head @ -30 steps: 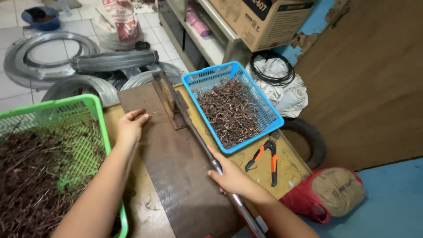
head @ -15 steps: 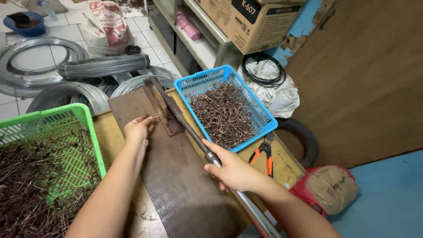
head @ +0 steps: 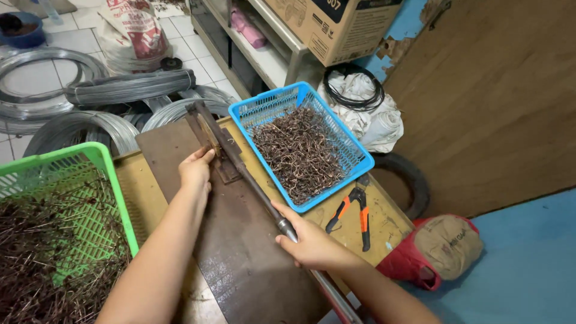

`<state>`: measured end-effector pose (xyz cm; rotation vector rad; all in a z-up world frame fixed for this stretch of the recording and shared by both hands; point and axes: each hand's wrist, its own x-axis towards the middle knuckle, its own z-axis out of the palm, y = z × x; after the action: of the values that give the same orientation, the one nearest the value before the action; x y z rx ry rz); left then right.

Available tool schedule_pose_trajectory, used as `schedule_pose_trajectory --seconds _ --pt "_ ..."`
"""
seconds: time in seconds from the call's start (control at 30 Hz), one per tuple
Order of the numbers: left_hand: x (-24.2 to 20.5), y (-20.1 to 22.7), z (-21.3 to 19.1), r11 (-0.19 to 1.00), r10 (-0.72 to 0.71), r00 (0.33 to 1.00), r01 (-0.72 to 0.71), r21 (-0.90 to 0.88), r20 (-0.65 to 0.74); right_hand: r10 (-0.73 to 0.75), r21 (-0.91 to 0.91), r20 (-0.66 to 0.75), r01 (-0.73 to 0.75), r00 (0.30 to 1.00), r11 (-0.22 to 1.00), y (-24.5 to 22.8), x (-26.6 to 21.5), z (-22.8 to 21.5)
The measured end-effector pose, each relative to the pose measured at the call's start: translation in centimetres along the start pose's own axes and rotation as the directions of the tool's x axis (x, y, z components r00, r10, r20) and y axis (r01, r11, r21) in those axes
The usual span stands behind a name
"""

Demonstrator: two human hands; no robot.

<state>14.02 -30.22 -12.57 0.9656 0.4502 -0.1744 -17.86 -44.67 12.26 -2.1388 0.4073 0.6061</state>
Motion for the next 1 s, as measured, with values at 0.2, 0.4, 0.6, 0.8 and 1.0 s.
schedule_pose_trajectory --seconds 0.2,0.4,0.6,0.8,1.0 --pt "-3.1 1.7 -0.2 0.996 0.007 0.999 -0.010 0.093 0.037 0.006 0.094 -0.002 -0.006 1.000 0.996 1.2 0.5 0.7" --pt "-1.3 3.3 -3.8 0.924 -0.074 0.994 0.040 0.381 0.075 0.046 0.148 -0.027 -0.042 0.999 0.988 1.4 1.0 1.2" --pt "1.1 2.3 -4.7 0.937 -0.117 0.973 0.042 0.348 0.199 0.094 0.249 0.024 -0.097 0.995 0.964 1.8 1.3 1.4" --pt "0.5 2.5 -3.4 0.945 -0.126 0.962 0.042 0.324 0.241 0.066 0.200 -0.039 -0.057 0.997 0.978 2.2 1.5 2.1" --pt "1.4 1.8 -3.5 0.954 -0.107 0.972 0.042 0.295 0.208 0.029 0.187 -0.062 -0.017 0.998 0.982 1.6 1.0 2.4"
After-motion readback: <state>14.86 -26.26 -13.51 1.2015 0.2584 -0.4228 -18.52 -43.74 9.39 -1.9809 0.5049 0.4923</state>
